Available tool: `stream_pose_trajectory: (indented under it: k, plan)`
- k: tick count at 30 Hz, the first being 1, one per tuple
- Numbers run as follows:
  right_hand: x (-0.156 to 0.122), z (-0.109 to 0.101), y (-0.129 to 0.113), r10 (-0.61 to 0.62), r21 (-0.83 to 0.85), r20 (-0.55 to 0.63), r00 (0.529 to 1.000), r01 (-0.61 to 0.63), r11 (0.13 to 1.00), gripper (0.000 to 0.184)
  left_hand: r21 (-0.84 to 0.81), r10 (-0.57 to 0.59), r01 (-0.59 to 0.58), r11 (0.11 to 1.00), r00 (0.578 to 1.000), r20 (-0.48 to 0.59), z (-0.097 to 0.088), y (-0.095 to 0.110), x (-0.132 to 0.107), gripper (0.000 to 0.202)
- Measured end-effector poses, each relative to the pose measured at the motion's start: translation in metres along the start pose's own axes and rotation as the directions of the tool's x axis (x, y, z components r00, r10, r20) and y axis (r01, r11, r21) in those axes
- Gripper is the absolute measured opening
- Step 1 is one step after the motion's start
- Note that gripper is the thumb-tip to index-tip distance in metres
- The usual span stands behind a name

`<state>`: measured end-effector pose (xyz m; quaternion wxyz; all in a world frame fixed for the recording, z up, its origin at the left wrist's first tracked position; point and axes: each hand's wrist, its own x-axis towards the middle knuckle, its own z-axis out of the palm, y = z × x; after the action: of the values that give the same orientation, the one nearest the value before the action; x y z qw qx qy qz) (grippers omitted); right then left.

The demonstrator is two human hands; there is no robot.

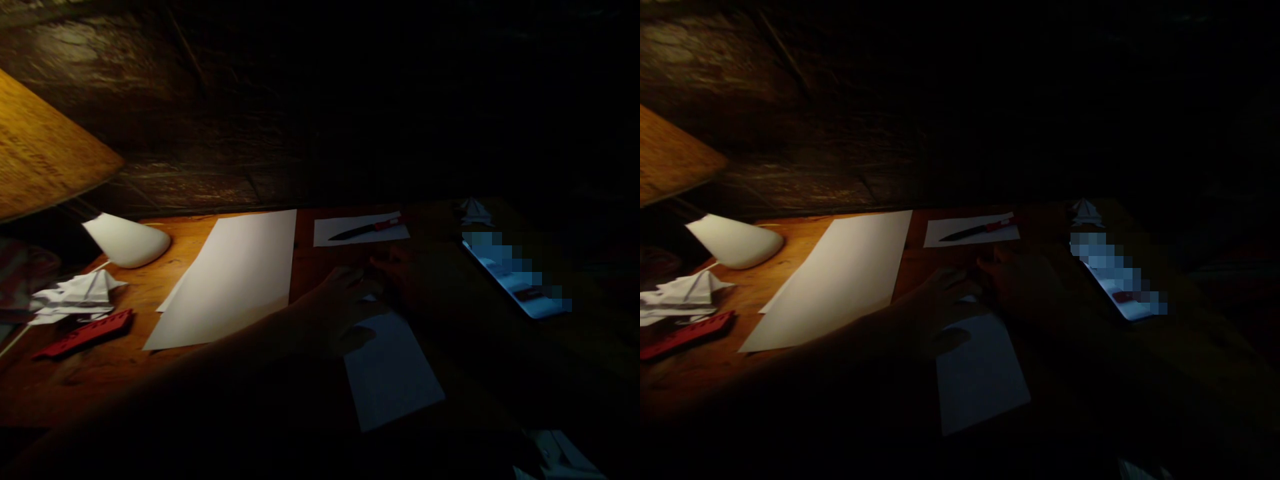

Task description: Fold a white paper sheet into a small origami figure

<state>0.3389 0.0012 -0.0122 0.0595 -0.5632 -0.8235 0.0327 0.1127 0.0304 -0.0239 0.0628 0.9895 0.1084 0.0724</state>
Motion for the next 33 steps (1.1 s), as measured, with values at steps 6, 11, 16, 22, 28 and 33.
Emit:
stream_pose_trajectory:
  k: [6,11,16,22,28,33]
  plan:
    - [0.003,0.004,0.018,-0.1,0.077,0.011,0.995,0.098,0.992,0.041,-0.07,-0.016,0.015,0.997,1.0,-0.018,0.004,0.005,-0.005,0.049]
    - [0.004,0.008,0.041,-0.229,0.163,0.017,0.973,0.223,0.961,0.06,-0.118,-0.021,0.023,0.993,0.999,0.025,-0.001,0.004,-0.007,0.064]
    - [0.008,0.024,0.057,-0.245,0.321,0.018,0.969,0.227,0.919,0.079,-0.277,-0.047,0.054,0.959,0.998,0.034,-0.01,-0.004,-0.006,0.044]
    - [0.012,0.038,0.062,-0.25,0.363,-0.06,0.966,0.254,0.897,0.074,-0.46,-0.052,-0.003,0.888,0.993,-0.107,0.002,-0.03,0.005,0.038]
    - [0.009,0.026,0.054,-0.236,0.369,-0.022,0.971,0.228,0.901,0.067,-0.439,-0.126,0.034,0.898,0.975,-0.183,0.01,-0.034,0.018,0.036]
    - [0.009,0.027,0.052,-0.246,0.352,0.015,0.969,0.225,0.909,0.072,-0.423,-0.154,0.063,0.904,0.97,-0.186,0.009,-0.035,0.021,0.033]
